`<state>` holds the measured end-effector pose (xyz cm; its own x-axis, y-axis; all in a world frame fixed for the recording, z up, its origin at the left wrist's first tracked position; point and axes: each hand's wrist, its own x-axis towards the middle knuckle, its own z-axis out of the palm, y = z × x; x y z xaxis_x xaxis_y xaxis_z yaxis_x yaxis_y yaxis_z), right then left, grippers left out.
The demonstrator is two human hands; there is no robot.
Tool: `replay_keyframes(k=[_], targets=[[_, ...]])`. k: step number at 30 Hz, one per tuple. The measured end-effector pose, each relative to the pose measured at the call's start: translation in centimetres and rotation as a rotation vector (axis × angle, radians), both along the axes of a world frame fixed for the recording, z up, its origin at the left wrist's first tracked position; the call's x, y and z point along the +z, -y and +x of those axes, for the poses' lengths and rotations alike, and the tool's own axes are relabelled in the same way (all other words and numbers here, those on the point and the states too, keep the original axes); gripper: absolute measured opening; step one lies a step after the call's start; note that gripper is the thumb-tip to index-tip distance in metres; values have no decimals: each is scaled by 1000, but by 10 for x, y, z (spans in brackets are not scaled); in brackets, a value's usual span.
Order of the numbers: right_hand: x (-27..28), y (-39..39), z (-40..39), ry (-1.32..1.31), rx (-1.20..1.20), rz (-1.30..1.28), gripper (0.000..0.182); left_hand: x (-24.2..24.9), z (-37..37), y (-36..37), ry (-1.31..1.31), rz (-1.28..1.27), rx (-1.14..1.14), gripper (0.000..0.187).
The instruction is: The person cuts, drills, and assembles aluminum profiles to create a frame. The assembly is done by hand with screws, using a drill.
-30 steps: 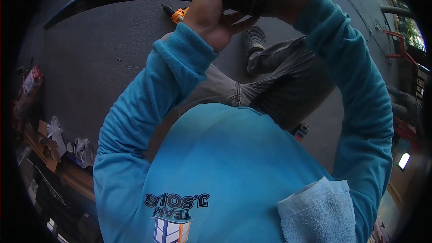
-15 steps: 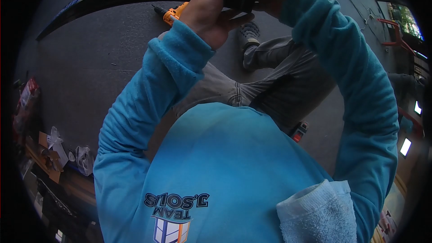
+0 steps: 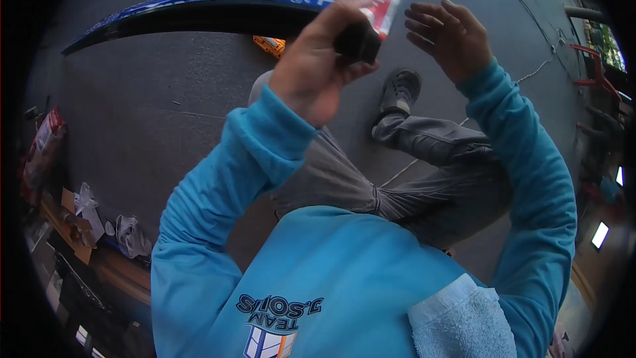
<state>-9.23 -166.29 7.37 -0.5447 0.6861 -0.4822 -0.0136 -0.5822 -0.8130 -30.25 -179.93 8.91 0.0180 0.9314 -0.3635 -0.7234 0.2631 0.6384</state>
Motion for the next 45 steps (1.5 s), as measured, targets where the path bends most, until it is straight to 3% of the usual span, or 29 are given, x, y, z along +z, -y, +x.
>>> replay_keyframes(k=[1, 3, 5, 7, 10, 13, 16, 22, 25, 27, 29, 30, 31, 32, 34, 35, 37, 40, 41, 45], targets=[[-33, -10, 17, 205, -98, 81, 44, -1, 0, -1, -75, -17, 14, 61], [-87, -22, 29, 624, 153, 242, 36, -4, -7, -5, 56, -4, 51, 53], [-138, -27, 3, 910, 312, 329, 29, -11, -24, -7, 120, 62, -11, 61], [-197, -17, -33, 833, 476, 348, 26, -25, -37, 7, 153, 74, -65, 70], [-251, -21, -77, 912, 891, 669, 37, -34, -34, 19, 106, 69, -12, 78], [-325, -18, -102, 877, 858, 824, 41, -46, -38, 23, 66, 57, 7, 79], [-350, -15, -112, 827, 976, 948, 44, -55, -38, 28, 10, 19, 35, 78], [-310, -17, -112, 752, 1310, 1199, 37, -69, -42, 32, 48, 73, 27, 82], [-251, -18, -81, 387, 1354, 1104, 13, -59, -44, 25, 187, 110, -21, 80], [-185, -17, -48, 189, 1169, 1082, 8, -56, -46, 21, 143, 124, -28, 78], [-140, -19, -18, -84, 932, 1062, 15, -56, -48, 17, 103, 163, -94, 73], [-130, -13, -17, -396, 618, 1132, 26, -53, -50, 13, 90, 166, -85, 73], [-118, -20, -20, -600, 637, 1115, 33, -52, -51, 12, 75, 151, -96, 74], [-111, -21, -27, -616, 638, 1121, 33, -49, -50, 11, 59, 135, -108, 74], [-98, -7, -50, -956, 352, 1065, 31, -41, -43, 12, -22, 98, -84, 71], [-89, -3, -59, -973, 351, 1063, 31, -35, -40, 10, -87, 57, -65, 68], [-72, 6, -72, -994, 319, 808, 18, -24, -28, 1, -23, 62, -79, 62], [-69, 11, -83, -887, 253, 1027, 17, -30, -31, -2, 97, 129, -119, 59], [-69, 16, -91, -947, 233, 884, 14, -30, -28, -3, 17, 135, -76, 60], [-64, 18, -85, -736, 290, 997, 14, -24, -16, -5, -44, 130, 0, 60]])
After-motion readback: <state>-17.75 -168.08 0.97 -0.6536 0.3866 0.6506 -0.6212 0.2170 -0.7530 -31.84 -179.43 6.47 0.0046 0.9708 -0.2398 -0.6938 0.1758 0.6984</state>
